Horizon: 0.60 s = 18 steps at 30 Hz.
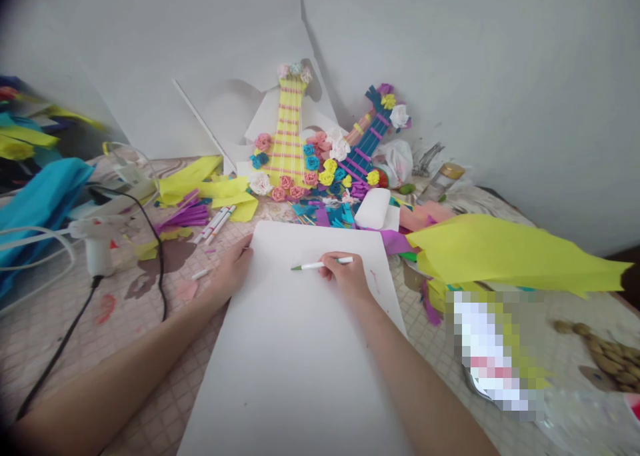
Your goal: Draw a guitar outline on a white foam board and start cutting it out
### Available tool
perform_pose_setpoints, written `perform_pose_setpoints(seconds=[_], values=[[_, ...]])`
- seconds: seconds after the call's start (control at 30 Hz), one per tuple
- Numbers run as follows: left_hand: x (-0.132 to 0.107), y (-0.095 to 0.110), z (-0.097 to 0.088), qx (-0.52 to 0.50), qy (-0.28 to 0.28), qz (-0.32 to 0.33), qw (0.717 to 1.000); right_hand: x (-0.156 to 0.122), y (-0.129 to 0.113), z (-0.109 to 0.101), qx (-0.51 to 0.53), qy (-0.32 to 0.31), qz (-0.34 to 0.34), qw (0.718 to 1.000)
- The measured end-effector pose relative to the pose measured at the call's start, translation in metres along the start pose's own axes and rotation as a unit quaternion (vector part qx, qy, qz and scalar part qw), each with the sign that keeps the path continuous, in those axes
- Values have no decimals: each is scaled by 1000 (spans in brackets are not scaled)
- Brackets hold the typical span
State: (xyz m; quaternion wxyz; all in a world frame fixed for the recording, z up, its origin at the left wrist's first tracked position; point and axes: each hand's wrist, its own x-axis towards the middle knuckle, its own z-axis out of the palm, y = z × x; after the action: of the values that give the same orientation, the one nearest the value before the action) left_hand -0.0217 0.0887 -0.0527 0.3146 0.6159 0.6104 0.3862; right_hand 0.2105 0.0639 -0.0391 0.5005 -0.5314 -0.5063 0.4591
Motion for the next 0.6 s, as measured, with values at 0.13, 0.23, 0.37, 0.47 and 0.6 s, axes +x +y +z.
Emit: perform_pose_setpoints(seconds=[0.13, 0.23, 0.37, 0.47, 0.6], values=[[0, 1, 0, 1, 0, 3, 1000, -1, -1, 0, 13, -4, 1, 1000], [0, 1, 1, 6, 7, 2, 1000, -2, -7, -2, 36, 3, -7, 999], [-1, -2, 2, 8, 7, 7, 1000, -3, -15, -7, 87, 24, -19, 996], [-1, -3, 2, 7, 7, 12, 1000, -4, -14, -9, 84, 11, -7, 996], [0, -2, 1, 12, 7, 13, 1000, -5, -4, -7, 47, 11, 0, 999]])
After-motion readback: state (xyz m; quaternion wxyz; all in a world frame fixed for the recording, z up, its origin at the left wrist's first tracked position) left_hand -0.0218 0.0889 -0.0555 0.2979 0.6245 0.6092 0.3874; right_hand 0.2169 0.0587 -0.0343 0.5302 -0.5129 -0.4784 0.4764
